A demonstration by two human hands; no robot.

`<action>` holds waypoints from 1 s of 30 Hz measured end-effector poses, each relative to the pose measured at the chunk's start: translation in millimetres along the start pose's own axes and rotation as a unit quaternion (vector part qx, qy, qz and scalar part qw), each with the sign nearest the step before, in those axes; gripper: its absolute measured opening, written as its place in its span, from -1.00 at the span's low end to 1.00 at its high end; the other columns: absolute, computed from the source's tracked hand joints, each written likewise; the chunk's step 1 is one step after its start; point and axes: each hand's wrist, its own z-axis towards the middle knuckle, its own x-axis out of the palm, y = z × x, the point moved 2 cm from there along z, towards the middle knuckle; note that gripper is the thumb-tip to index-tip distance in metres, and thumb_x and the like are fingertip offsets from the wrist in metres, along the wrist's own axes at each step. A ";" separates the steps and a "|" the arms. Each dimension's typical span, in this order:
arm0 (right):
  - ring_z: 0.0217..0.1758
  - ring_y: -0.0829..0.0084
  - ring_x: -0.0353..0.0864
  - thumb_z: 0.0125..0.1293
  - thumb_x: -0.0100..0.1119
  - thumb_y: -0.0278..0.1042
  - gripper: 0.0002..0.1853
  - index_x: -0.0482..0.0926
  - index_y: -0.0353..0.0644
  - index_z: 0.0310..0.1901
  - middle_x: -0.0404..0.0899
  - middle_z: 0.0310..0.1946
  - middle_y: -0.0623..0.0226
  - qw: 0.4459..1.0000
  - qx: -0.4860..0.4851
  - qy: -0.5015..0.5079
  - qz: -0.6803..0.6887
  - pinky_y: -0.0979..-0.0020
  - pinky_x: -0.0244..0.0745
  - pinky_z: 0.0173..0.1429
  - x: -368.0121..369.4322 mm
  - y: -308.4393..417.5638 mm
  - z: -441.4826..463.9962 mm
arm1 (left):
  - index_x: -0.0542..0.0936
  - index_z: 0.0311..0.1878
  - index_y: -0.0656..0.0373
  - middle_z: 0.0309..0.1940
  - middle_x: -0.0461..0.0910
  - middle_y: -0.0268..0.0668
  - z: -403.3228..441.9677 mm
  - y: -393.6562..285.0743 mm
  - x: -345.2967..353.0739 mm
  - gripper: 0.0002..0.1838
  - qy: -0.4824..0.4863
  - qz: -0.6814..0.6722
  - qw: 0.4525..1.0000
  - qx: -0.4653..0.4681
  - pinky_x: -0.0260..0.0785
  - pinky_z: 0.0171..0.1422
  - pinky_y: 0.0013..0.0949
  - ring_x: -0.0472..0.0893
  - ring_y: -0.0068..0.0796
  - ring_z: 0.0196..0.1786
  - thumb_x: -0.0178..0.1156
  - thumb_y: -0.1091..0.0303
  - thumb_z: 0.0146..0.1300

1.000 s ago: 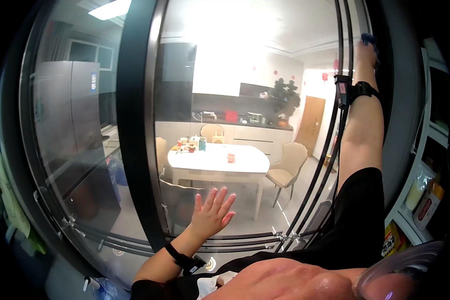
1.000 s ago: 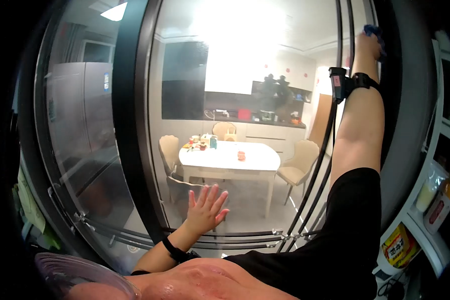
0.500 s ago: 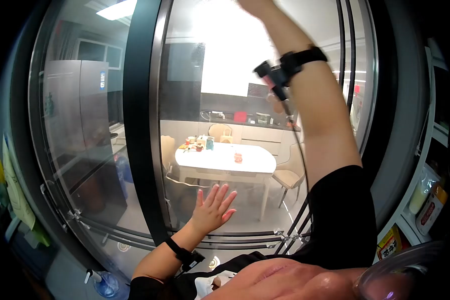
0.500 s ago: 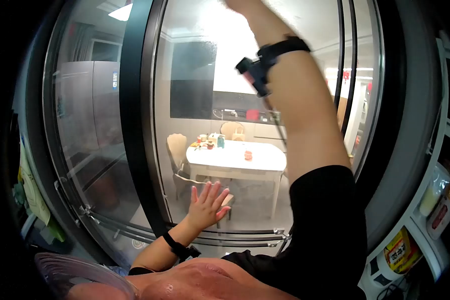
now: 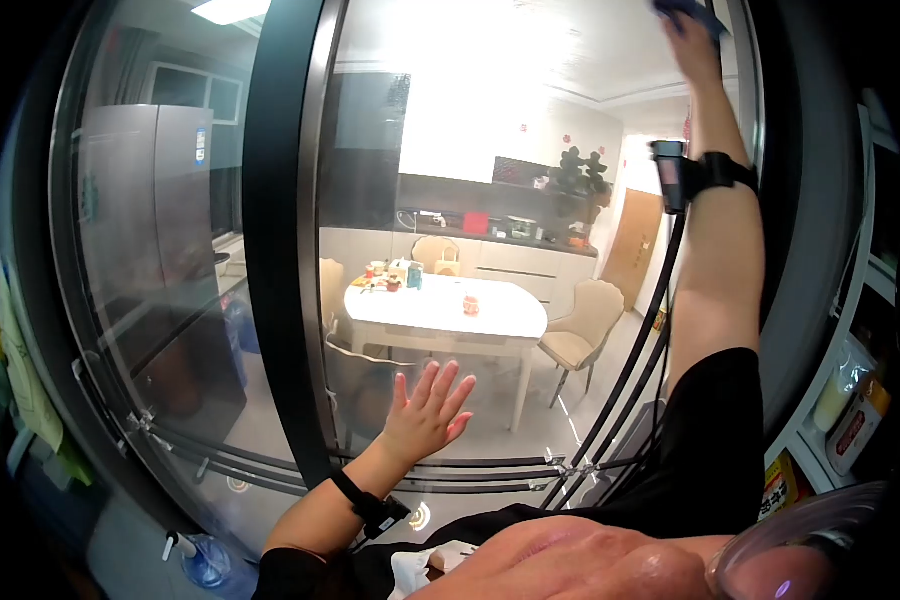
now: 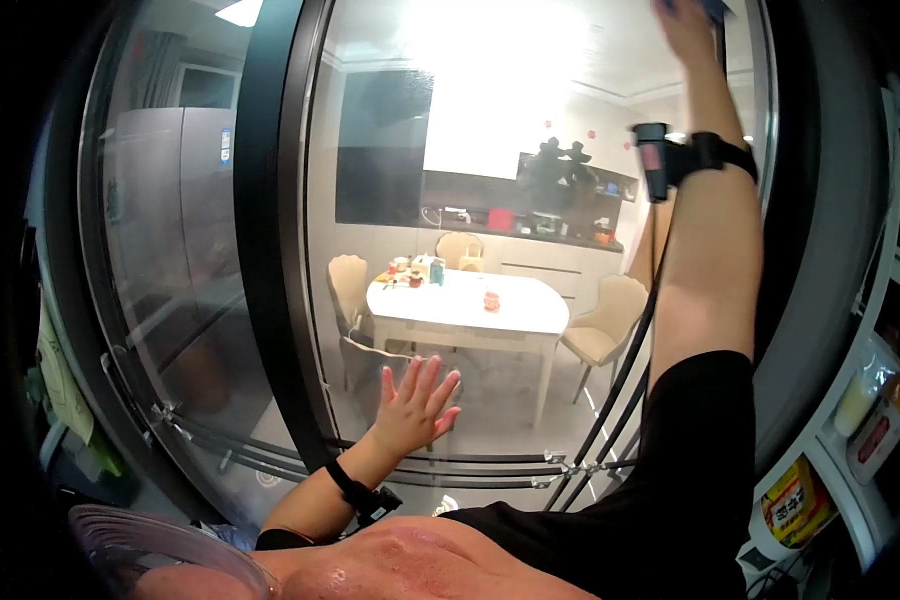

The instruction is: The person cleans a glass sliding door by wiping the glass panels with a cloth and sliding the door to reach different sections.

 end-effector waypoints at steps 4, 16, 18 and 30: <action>0.09 0.18 0.38 0.24 -0.08 -0.31 -0.73 0.55 -0.23 -0.15 0.46 0.01 0.19 0.886 -0.282 0.045 0.366 0.29 0.23 0.21 65.5 265.7 5.2 | 0.26 0.31 -0.14 0.33 0.16 -0.24 -0.4 -0.2 -0.3 -0.39 0.013 0.007 1.000 -0.003 -0.47 0.40 0.19 0.06 -0.22 0.41 -0.06 -0.10 0.20; 0.05 0.08 0.46 0.33 -0.12 -0.26 -0.64 0.40 -0.15 0.11 0.48 -0.02 -0.01 0.997 -0.073 -0.007 -0.022 0.21 0.34 0.12 21.0 27.3 -13.1 | 0.26 0.31 -0.07 0.35 0.12 -0.14 0.4 0.4 2.9 -0.36 0.001 0.007 1.000 0.014 -0.50 0.40 0.20 0.00 -0.12 0.43 -0.03 -0.09 0.18; 0.13 0.05 0.40 0.31 -0.10 -0.19 -0.60 0.38 -0.13 0.14 0.41 0.07 -0.03 0.982 0.129 0.064 -0.122 0.22 0.29 0.20 -37.3 -6.8 -37.9 | 0.26 0.31 -0.07 0.34 0.13 -0.13 1.1 1.5 2.6 -0.36 -0.003 0.007 1.000 0.013 -0.49 0.40 0.21 0.00 -0.11 0.43 -0.04 -0.09 0.18; 0.10 0.14 0.40 0.30 -0.08 -0.36 -0.75 0.55 -0.09 -0.05 0.44 0.03 0.17 0.948 -0.142 0.193 0.211 0.28 0.30 0.18 11.1 304.4 -88.2 | 0.23 0.33 -0.12 0.36 0.11 -0.22 0.9 -0.2 5.5 -0.40 0.004 0.002 1.000 0.000 -0.50 0.41 0.19 -0.02 -0.19 0.44 -0.11 -0.07 0.23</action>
